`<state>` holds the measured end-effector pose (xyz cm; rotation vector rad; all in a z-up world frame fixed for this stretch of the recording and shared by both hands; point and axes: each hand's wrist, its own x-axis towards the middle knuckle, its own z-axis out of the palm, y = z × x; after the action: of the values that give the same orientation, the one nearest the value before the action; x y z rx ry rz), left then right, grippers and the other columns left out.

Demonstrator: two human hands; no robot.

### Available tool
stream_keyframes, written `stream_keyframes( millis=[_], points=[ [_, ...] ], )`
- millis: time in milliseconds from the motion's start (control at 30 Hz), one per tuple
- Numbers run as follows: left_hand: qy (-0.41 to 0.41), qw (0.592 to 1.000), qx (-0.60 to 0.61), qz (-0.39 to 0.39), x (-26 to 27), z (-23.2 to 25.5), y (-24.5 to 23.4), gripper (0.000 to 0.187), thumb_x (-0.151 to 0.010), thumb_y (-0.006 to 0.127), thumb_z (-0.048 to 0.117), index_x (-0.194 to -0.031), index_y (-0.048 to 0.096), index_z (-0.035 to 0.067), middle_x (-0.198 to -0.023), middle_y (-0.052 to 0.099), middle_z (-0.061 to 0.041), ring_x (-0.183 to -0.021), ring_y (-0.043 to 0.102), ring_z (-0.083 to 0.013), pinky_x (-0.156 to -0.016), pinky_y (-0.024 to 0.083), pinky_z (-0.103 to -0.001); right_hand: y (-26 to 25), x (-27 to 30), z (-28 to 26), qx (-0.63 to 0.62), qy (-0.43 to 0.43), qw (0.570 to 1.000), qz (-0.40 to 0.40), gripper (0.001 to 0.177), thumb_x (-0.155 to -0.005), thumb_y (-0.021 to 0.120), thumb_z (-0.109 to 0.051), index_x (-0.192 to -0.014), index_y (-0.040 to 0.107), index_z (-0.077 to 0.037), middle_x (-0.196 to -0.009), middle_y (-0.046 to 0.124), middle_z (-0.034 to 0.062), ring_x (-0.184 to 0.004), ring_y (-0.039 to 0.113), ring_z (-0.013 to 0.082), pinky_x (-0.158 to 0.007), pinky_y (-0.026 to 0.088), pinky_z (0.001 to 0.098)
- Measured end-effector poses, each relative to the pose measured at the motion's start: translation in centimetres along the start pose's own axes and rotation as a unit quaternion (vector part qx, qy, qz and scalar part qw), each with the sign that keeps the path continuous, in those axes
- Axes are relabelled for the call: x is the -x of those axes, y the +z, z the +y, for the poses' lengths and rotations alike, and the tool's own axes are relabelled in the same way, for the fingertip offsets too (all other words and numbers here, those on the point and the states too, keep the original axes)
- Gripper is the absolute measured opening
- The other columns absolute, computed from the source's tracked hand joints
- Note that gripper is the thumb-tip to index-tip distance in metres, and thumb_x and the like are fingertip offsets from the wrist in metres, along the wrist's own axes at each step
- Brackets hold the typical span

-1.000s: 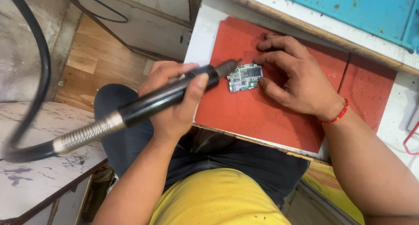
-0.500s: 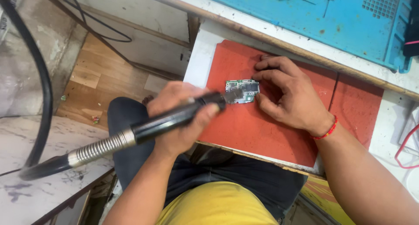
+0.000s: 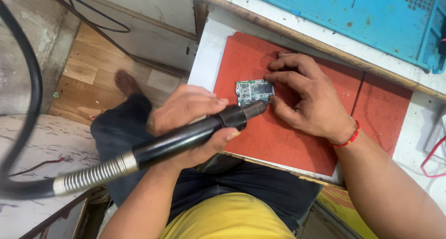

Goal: The person uses a purple pen-like tool to scrape and clean a small circuit board placed on a red mat. They then use a hot air gun to apply heat to the board, likely for soldering or desoldering components.

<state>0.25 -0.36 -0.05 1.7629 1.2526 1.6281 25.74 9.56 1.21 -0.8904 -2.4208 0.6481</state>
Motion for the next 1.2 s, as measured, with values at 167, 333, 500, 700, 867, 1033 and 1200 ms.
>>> stream_keyframes(
  millis=[167, 333, 500, 700, 867, 1033, 1200],
  points=[
    [-0.047, 0.998, -0.025, 0.018, -0.9, 0.2, -0.2, 0.03, -0.096, 0.083, 0.029, -0.107, 0.071, 0.004, -0.1, 0.076, -0.008, -0.096, 0.074, -0.0206, -0.09, 0.059, -0.032, -0.2, -0.2, 0.0, 0.007, 0.009, 1.0, 0.001, 0.037, -0.08, 0.077, -0.008, -0.116, 0.072, -0.002, -0.132, 0.06, 0.0164, -0.125, 0.06, 0.0344, -0.105, 0.053, 0.0417],
    [-0.045, 0.998, -0.041, 0.017, -0.7, 1.0, -0.7, 0.03, -0.096, 0.082, 0.029, -0.107, 0.07, 0.003, -0.102, 0.076, -0.009, -0.096, 0.073, -0.0224, -0.09, 0.059, -0.031, 0.0, -0.5, -0.7, -0.014, 0.024, 1.0, 0.002, 0.037, -0.081, 0.075, -0.01, -0.117, 0.07, -0.003, -0.133, 0.06, 0.0153, -0.128, 0.06, 0.0331, -0.107, 0.052, 0.0415],
    [-0.046, 0.998, -0.033, 0.008, -0.8, 0.8, -0.3, 0.03, -0.095, 0.08, 0.031, -0.108, 0.072, 0.006, -0.103, 0.075, -0.008, -0.092, 0.073, -0.022, -0.087, 0.059, -0.031, -0.1, -0.2, -0.1, 0.0, 0.022, 1.0, 0.002, 0.038, -0.08, 0.076, -0.01, -0.117, 0.071, -0.003, -0.132, 0.061, 0.0148, -0.126, 0.058, 0.0338, -0.106, 0.05, 0.0427],
    [-0.013, 0.999, -0.038, -0.027, -0.7, 0.5, -0.3, 0.028, -0.095, 0.079, 0.032, -0.107, 0.072, 0.008, -0.098, 0.074, -0.006, -0.092, 0.073, -0.0203, -0.088, 0.059, -0.031, -0.3, -0.2, -0.2, -0.006, 0.006, 1.0, 0.003, 0.041, -0.078, 0.076, -0.011, -0.118, 0.072, -0.004, -0.13, 0.06, 0.0137, -0.127, 0.057, 0.0336, -0.107, 0.049, 0.0439],
    [-0.041, 0.999, -0.024, 0.015, -0.5, 0.5, -0.4, 0.03, -0.096, 0.078, 0.033, -0.106, 0.071, 0.006, -0.105, 0.075, -0.009, -0.091, 0.073, -0.0206, -0.087, 0.058, -0.031, -0.4, -0.3, -0.1, -0.026, 0.03, 0.999, -0.001, 0.037, -0.078, 0.075, -0.012, -0.113, 0.071, -0.003, -0.13, 0.059, 0.0153, -0.123, 0.059, 0.0337, -0.103, 0.05, 0.0415],
    [-0.149, 0.986, -0.006, 0.077, -0.1, 0.4, -0.2, 0.031, -0.094, 0.077, 0.032, -0.107, 0.073, 0.004, -0.102, 0.072, -0.009, -0.088, 0.072, -0.0233, -0.082, 0.058, -0.033, -0.7, 0.0, -0.1, -0.039, 0.05, 0.998, 0.003, 0.037, -0.077, 0.073, -0.011, -0.112, 0.07, -0.001, -0.129, 0.059, 0.0153, -0.118, 0.061, 0.0321, -0.098, 0.053, 0.0397],
    [-0.102, 0.993, 0.014, 0.059, -1.1, 0.6, -0.5, 0.032, -0.092, 0.078, 0.03, -0.105, 0.07, 0.002, -0.1, 0.072, -0.008, -0.084, 0.071, -0.0202, -0.08, 0.058, -0.031, -0.8, -0.9, -0.1, -0.029, 0.038, 0.999, 0.01, 0.034, -0.075, 0.074, -0.011, -0.108, 0.072, -0.002, -0.127, 0.06, 0.0146, -0.119, 0.062, 0.0321, -0.099, 0.053, 0.0406]
  ],
)
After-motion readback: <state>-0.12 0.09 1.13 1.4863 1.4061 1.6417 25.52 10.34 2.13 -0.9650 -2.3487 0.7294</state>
